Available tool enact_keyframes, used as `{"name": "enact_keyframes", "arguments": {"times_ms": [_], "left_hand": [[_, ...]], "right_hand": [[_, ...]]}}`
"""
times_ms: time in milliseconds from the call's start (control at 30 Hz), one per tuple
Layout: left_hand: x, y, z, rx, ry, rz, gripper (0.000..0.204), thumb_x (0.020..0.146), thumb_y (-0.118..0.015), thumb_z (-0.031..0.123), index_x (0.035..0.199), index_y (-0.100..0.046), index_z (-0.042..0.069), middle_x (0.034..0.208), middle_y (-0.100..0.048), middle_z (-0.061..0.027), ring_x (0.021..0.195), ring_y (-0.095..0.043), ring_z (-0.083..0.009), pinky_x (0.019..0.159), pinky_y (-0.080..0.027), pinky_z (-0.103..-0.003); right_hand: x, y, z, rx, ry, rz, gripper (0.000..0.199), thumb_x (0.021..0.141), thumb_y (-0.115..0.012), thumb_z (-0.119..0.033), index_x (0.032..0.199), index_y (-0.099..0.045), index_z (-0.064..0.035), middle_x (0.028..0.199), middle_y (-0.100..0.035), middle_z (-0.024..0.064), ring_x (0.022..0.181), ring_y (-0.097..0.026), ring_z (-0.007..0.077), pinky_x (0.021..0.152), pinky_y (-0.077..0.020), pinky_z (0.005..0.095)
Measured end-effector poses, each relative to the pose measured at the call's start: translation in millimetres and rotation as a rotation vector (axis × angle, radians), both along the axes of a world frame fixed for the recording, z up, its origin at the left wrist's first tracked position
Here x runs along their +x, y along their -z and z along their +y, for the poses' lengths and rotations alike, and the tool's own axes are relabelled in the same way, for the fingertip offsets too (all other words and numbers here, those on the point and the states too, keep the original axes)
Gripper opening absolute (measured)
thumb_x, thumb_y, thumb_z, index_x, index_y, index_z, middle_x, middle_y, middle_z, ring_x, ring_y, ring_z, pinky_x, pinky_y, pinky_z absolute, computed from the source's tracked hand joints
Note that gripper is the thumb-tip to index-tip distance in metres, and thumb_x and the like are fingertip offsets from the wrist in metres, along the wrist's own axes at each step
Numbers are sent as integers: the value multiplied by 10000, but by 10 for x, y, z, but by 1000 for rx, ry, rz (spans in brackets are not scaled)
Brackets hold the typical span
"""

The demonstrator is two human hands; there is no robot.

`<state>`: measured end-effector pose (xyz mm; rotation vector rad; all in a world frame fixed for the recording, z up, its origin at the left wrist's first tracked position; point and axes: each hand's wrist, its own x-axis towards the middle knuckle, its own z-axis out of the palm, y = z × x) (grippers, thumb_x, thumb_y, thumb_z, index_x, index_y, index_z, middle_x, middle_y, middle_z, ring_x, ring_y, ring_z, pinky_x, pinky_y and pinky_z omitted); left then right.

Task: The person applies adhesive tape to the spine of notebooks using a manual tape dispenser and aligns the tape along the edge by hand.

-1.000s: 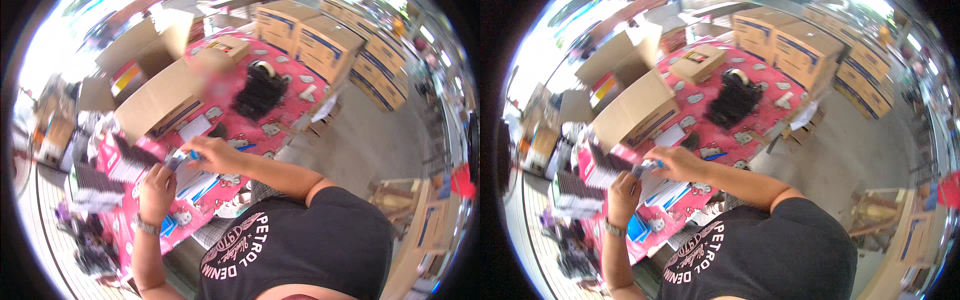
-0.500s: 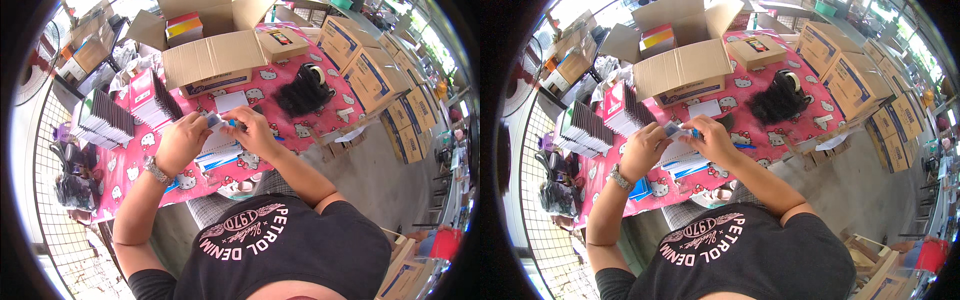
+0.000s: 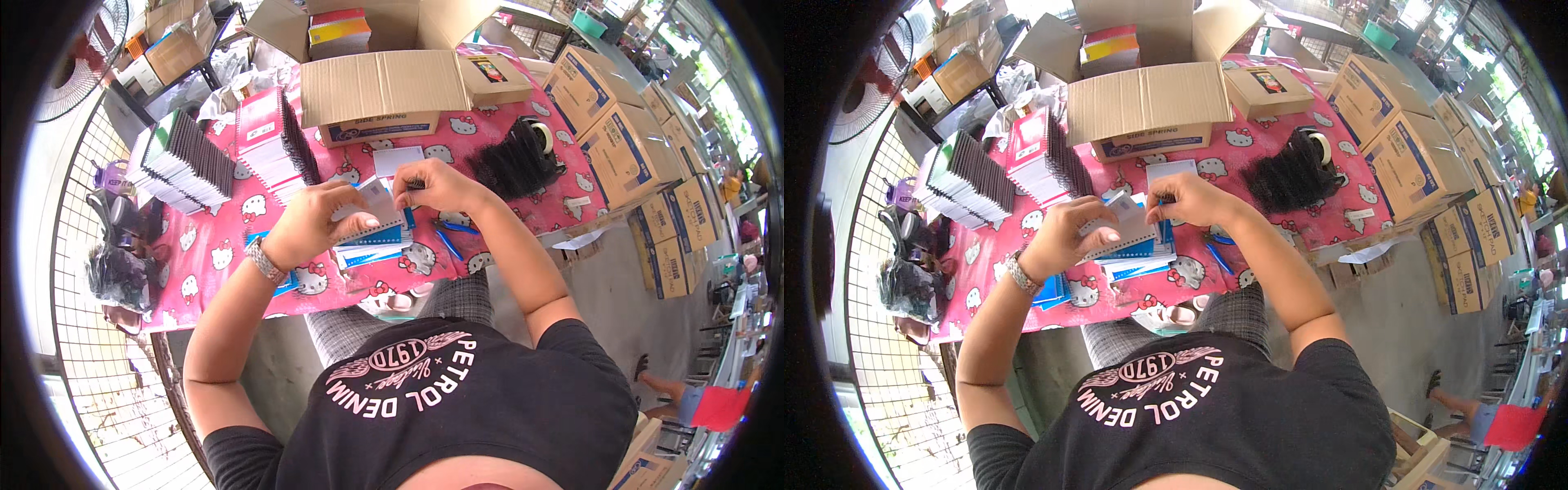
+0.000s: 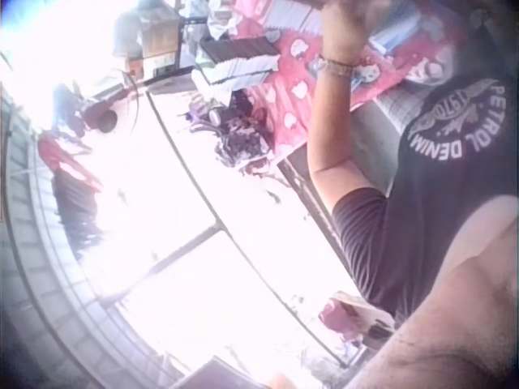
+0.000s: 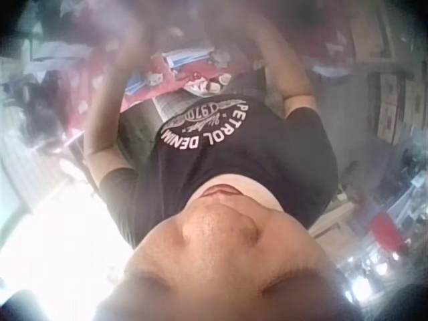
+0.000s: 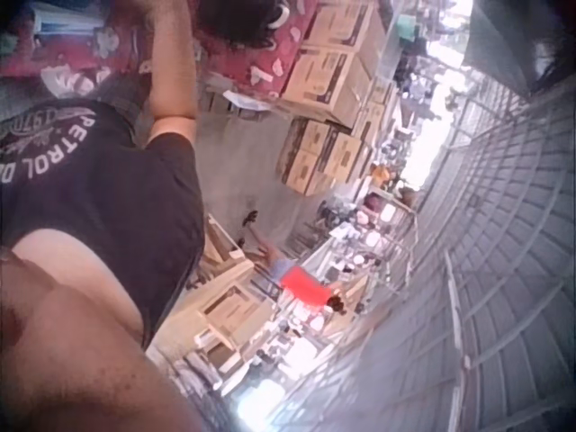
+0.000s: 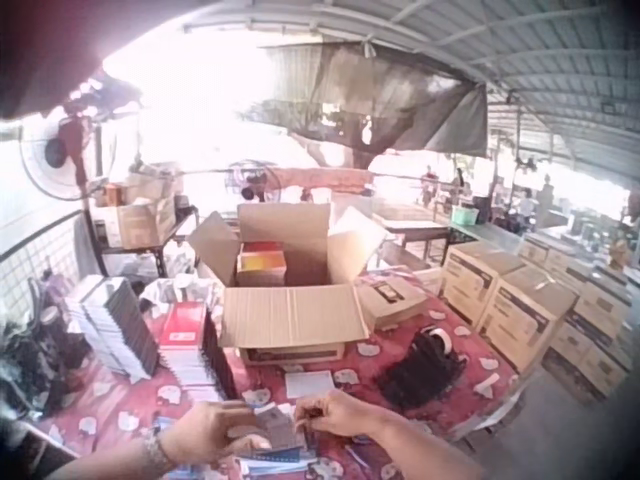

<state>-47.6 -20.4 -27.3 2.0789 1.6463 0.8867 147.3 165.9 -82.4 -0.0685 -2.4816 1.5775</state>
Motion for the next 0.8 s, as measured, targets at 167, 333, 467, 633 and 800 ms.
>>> {"name": "enact_keyframes", "arguments": {"times_ms": [167,333,467,633,800], "left_hand": [[-4,141,-6,104,-76,51,118,832,-710,73,920,-645,26,880,-648,-146,814,-664,-339,716,-529,-390],[33,197,14,93,-97,28,152,810,-700,36,948,-638,37,903,-644,-147,838,-665,-349,736,-534,-404],[106,94,-16,98,-64,109,216,811,-711,64,1007,-621,48,974,-635,-133,854,-660,-348,756,-541,-403],[101,-231,55,315,-122,520,329,809,-677,87,1119,-570,57,1054,-607,-100,870,-653,-318,708,-542,-410],[174,-433,26,190,-90,447,336,862,-577,45,1192,-568,102,984,-668,-105,872,-671,-323,671,-536,-417]], "right_hand": [[104,-126,-220,455,77,130,179,810,-753,-138,949,-712,-32,978,-690,96,903,-682,244,811,-535,343],[171,-109,-281,714,65,186,152,787,-721,-173,888,-704,-62,940,-694,81,808,-686,265,731,-554,367],[151,-178,-313,1134,-28,131,131,802,-677,-182,903,-643,-106,869,-664,58,724,-654,223,656,-526,360],[-103,-734,-352,1023,249,432,134,779,-701,-155,830,-603,-79,810,-641,86,742,-666,267,659,-520,374],[11,-729,-536,489,419,409,152,826,-723,-68,936,-641,-1,855,-673,107,735,-660,211,652,-523,327]]}}
